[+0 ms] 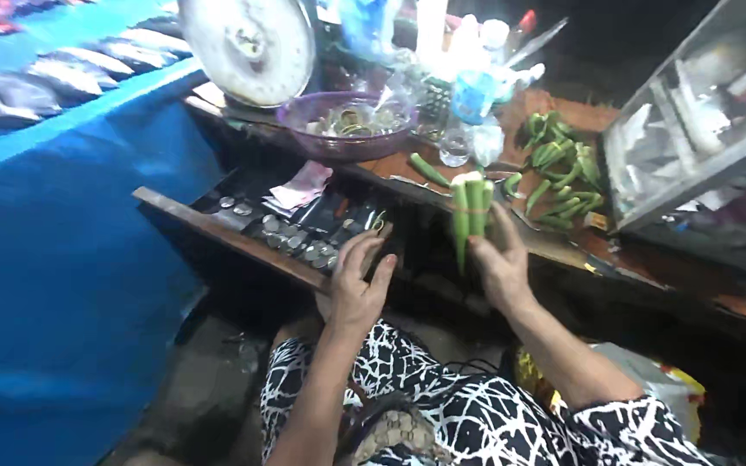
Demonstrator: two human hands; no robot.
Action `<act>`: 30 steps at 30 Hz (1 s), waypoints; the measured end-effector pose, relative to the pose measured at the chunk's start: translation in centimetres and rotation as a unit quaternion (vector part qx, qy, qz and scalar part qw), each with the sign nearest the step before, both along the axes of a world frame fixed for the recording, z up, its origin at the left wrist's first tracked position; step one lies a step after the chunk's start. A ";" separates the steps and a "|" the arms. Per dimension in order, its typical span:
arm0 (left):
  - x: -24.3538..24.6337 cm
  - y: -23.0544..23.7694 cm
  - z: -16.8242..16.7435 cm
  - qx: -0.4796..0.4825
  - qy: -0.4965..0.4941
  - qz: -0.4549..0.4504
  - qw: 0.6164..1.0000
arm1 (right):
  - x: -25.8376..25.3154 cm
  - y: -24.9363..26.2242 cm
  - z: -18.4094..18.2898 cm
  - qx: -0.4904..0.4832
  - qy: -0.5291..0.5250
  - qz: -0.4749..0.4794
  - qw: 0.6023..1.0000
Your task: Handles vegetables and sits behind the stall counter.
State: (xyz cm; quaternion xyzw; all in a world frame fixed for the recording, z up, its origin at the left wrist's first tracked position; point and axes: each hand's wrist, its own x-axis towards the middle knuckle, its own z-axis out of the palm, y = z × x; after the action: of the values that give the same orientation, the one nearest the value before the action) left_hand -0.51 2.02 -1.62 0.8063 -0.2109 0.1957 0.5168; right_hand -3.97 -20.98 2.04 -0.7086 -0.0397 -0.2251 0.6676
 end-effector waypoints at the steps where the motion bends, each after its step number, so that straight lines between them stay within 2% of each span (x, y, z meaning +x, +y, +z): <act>1: 0.1 0.4 -0.4 0.036 -0.029 0.041 0.998 | 0.5 -1.5 0.9 0.014 0.016 -0.025 0.999; 3: 0.6 1.2 -1.4 0.108 -0.075 0.101 0.986 | 1.8 -4.4 3.0 0.069 0.080 -0.065 0.992; 7: 0.8 1.6 -1.7 0.180 -0.078 0.144 0.970 | 6.3 -9.1 4.4 0.092 0.153 -0.134 0.975; 13: 0.4 1.1 -1.4 0.195 -0.039 0.144 0.969 | 13.7 -13.7 4.3 0.017 0.112 -0.148 0.983; 16: 0.6 1.0 -1.5 0.187 -0.048 0.145 0.970 | 14.5 -13.9 5.0 -0.017 0.087 -0.219 0.972; 20: 0.5 1.0 -1.4 0.197 -0.042 0.144 0.969 | 13.0 -12.3 5.1 -0.088 0.037 -0.267 0.959; 24: 0.3 1.1 -0.7 0.208 -0.008 0.123 0.970 | 9.1 -7.3 4.4 -0.134 -0.059 -0.218 0.965; 28: 0.1 1.2 0.8 0.245 0.093 0.069 0.963 | 6.0 0.2 3.8 -0.227 -0.179 -0.058 0.956; 30: 0.2 1.4 1.8 0.270 0.147 0.037 0.951 | 5.4 4.8 4.1 -0.262 -0.183 0.051 0.946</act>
State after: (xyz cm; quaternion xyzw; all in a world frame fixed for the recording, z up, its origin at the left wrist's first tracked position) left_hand -0.27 3.46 0.17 0.9429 -0.1474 0.0292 0.2973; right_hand 1.47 -16.15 6.13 -0.8022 -0.2548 -0.2979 0.4503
